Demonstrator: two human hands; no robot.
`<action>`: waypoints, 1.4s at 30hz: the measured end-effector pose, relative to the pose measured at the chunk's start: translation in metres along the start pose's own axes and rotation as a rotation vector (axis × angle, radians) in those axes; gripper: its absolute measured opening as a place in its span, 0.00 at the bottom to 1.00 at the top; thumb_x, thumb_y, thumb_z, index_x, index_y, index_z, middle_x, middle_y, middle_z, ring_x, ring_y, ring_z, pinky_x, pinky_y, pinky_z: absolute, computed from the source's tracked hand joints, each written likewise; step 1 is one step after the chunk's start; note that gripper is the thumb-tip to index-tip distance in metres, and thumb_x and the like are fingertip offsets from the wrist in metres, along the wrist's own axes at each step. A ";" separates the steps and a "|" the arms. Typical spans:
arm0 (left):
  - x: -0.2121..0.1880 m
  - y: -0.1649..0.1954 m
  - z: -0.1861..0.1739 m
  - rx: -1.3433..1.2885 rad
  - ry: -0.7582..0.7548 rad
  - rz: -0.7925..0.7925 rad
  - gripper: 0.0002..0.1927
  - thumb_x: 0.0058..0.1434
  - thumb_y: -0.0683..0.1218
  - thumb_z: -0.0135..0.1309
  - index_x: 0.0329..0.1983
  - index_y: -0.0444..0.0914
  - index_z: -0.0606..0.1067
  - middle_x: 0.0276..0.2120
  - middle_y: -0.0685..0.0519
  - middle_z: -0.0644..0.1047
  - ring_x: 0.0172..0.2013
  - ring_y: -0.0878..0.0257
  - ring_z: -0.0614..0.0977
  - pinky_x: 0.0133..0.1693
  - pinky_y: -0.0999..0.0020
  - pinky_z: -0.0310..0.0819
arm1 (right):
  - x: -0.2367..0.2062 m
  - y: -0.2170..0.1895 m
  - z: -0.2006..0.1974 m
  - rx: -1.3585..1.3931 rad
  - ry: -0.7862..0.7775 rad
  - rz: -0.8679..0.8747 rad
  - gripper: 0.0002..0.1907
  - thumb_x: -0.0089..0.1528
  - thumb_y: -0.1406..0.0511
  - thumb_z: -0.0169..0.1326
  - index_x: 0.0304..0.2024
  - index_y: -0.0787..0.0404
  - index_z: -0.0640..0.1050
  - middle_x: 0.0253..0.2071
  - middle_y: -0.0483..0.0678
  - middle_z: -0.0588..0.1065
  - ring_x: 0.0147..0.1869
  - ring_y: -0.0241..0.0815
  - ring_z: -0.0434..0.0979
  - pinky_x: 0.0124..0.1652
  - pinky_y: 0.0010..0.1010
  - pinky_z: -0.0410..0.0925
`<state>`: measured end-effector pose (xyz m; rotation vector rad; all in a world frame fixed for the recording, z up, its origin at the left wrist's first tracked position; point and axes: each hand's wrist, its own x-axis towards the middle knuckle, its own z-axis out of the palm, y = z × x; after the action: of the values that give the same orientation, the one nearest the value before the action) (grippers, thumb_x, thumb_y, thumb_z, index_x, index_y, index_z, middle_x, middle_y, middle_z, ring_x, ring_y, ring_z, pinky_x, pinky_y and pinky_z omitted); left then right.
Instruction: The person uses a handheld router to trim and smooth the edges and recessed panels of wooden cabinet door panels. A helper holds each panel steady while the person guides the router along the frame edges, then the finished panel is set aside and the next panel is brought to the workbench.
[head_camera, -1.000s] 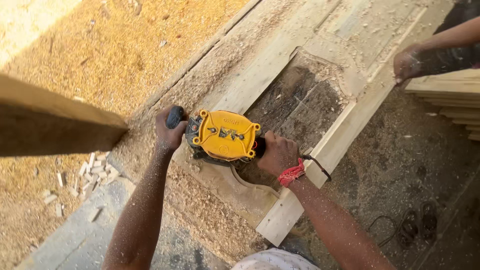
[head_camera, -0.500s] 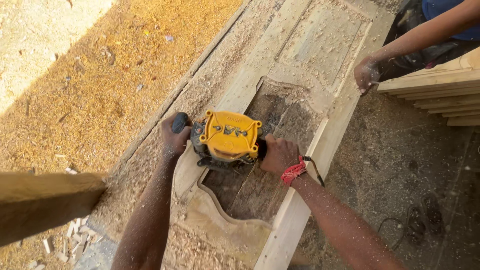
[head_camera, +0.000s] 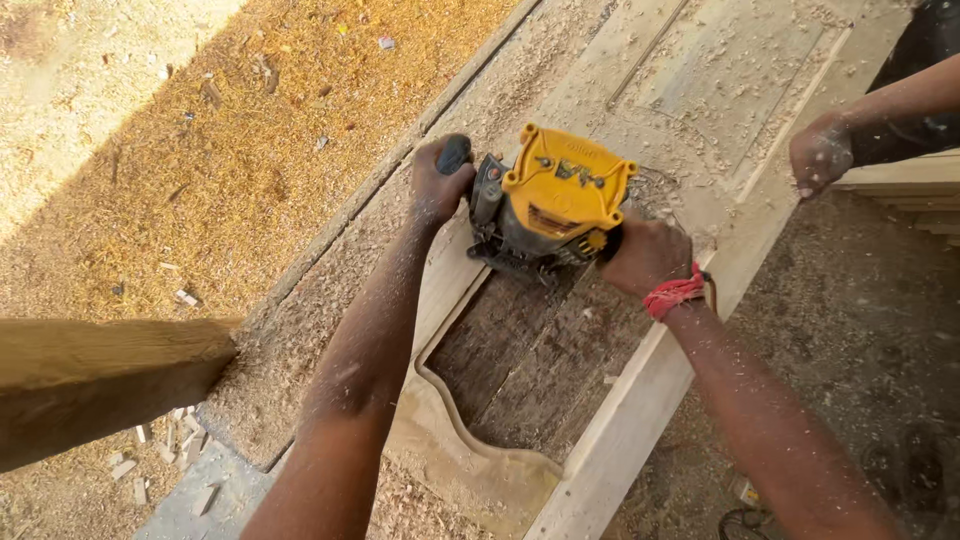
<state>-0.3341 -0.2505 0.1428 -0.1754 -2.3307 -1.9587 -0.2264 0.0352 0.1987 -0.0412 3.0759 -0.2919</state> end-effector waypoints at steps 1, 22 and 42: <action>0.007 0.001 0.005 -0.020 -0.007 -0.003 0.10 0.49 0.44 0.53 0.32 0.34 0.74 0.22 0.53 0.74 0.24 0.66 0.77 0.29 0.67 0.73 | 0.005 0.006 -0.001 0.010 -0.001 -0.005 0.17 0.53 0.54 0.63 0.41 0.55 0.81 0.30 0.57 0.80 0.37 0.60 0.83 0.39 0.49 0.76; 0.126 0.016 0.103 -0.159 -0.022 -0.011 0.06 0.52 0.43 0.53 0.28 0.34 0.72 0.20 0.56 0.72 0.21 0.67 0.75 0.25 0.67 0.71 | 0.130 0.103 -0.025 -0.090 -0.091 0.036 0.16 0.54 0.54 0.60 0.41 0.54 0.82 0.31 0.59 0.80 0.38 0.62 0.83 0.41 0.50 0.76; -0.234 0.146 0.086 0.085 -0.012 0.138 0.16 0.43 0.42 0.56 0.37 0.35 0.73 0.26 0.50 0.78 0.27 0.59 0.82 0.33 0.65 0.77 | -0.205 0.152 -0.013 0.055 0.201 -0.168 0.25 0.63 0.53 0.51 0.57 0.61 0.73 0.20 0.45 0.76 0.16 0.40 0.74 0.19 0.39 0.68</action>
<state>-0.0809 -0.1476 0.2362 -0.3323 -2.3358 -1.7963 -0.0255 0.1934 0.1930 -0.2857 3.2670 -0.4132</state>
